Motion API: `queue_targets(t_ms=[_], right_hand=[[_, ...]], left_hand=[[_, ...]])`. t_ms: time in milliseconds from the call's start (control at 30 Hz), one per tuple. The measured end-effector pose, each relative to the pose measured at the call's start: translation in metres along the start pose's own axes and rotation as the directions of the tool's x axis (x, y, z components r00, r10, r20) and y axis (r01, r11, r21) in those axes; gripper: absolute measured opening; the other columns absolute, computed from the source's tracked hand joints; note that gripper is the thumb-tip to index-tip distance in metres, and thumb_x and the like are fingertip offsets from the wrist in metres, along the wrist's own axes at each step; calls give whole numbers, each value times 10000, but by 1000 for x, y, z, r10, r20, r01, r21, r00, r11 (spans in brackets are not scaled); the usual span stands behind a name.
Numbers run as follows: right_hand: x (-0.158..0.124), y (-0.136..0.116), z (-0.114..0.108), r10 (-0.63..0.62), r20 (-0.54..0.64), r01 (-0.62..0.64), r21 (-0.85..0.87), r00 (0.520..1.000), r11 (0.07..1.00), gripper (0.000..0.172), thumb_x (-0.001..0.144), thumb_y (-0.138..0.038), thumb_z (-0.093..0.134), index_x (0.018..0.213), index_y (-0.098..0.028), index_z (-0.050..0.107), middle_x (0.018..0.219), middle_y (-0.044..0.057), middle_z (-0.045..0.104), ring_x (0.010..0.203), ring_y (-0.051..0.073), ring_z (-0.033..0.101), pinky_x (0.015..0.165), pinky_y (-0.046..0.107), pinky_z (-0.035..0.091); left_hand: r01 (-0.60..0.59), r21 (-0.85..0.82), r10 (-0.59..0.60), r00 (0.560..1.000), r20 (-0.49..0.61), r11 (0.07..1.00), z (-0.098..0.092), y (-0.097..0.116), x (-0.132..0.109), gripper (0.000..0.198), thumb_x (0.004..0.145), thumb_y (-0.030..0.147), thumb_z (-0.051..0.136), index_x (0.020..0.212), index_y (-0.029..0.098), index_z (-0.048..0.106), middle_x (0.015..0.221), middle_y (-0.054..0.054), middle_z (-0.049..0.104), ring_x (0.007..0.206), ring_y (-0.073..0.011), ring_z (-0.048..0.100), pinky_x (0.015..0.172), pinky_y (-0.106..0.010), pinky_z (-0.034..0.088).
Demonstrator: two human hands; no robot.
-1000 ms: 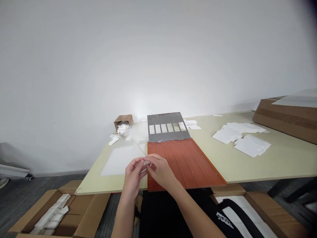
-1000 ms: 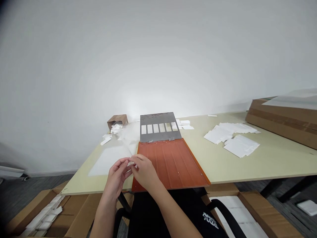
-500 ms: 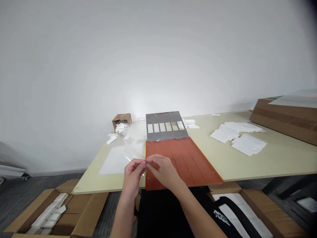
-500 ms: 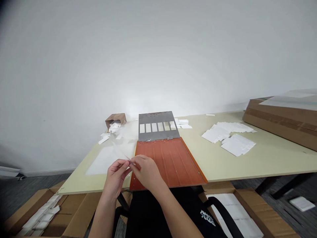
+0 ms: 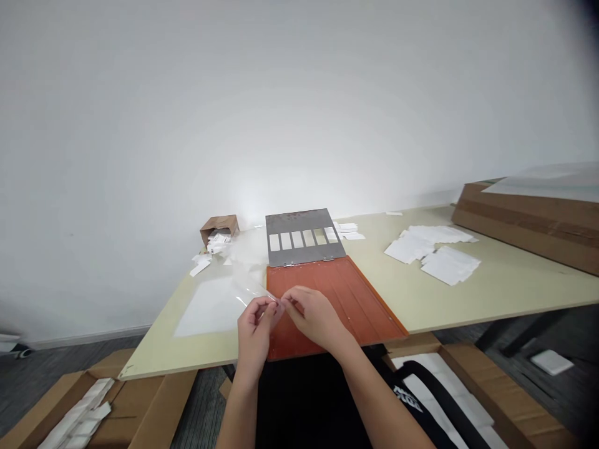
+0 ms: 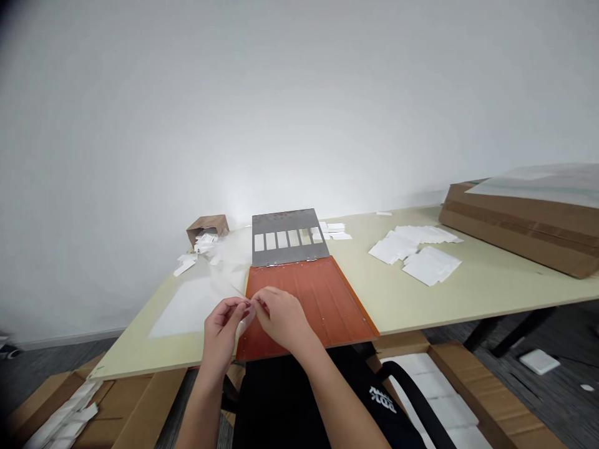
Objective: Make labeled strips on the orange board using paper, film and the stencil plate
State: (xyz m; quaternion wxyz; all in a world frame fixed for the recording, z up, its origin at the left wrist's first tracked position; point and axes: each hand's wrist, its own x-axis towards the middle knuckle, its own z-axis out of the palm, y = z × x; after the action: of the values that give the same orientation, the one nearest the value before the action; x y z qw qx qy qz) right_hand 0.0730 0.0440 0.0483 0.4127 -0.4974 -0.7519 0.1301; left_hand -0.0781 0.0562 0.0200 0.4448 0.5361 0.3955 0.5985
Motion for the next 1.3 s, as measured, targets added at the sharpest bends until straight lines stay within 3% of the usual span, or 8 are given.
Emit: queue_targets(t_ms=[200,333,467,567,667,833,1000,1300], right_hand=[[-3,19,-16,125,-17,-125,-26,992,992,191,946,-239,469,831,-213,618,850,21,671,746,147,588,666,265,411],[-5,26,-19,184,22,-185,50,983,982,199,929,-264,476,778,-222,598,809,5,669,723,143,582,635,252,399],[-6,25,-21,193,18,-194,79,981,978,196,918,-267,474,771,-227,597,785,-5,666,713,142,581,638,252,403],[-6,25,-26,197,7,-197,74,980,978,189,908,-268,481,767,-227,599,775,-5,667,708,143,587,637,253,408],[-9,28,-32,207,-19,-206,37,978,978,195,904,-265,475,774,-226,614,803,5,678,715,145,595,647,257,416],[-15,40,-46,219,-57,-220,-26,974,975,231,908,-286,462,760,-223,627,791,9,687,714,152,601,646,261,412],[-28,64,-65,292,-137,-303,-71,947,950,244,902,-302,457,724,-222,603,731,2,672,686,156,595,645,263,391],[-49,90,-85,494,-233,-544,-272,838,794,241,902,-261,442,788,-223,651,876,5,714,863,182,614,802,336,304]], left_hand=[[-52,91,55,998,-35,995,12,-19,-4,313,892,451,591,1089,209,585,835,-13,682,827,-167,663,865,-355,541],[-112,180,110,994,23,977,12,-20,-7,301,941,432,481,957,190,660,940,-61,665,904,-193,664,849,-371,563],[-224,250,203,973,107,942,15,-17,-13,285,879,364,585,1115,221,656,1138,-83,614,1065,-221,624,913,-377,547],[-353,420,319,936,151,836,21,-22,-17,532,784,321,707,1287,232,558,1233,-105,551,1147,-259,582,947,-420,538],[-378,495,359,923,139,782,28,-32,-18,506,831,302,651,1315,218,527,1220,-120,537,1141,-266,589,970,-459,525],[-305,429,292,952,96,850,46,-38,-16,483,861,301,599,1328,228,497,1275,-123,497,1099,-253,634,944,-435,547],[-208,323,182,977,108,923,83,-35,-12,519,831,251,600,1329,231,455,1338,-133,441,1093,-236,644,860,-386,581],[-170,375,102,976,193,911,125,-46,-6,592,799,146,577,1360,192,392,1394,-174,377,1118,-245,635,914,-405,547]])
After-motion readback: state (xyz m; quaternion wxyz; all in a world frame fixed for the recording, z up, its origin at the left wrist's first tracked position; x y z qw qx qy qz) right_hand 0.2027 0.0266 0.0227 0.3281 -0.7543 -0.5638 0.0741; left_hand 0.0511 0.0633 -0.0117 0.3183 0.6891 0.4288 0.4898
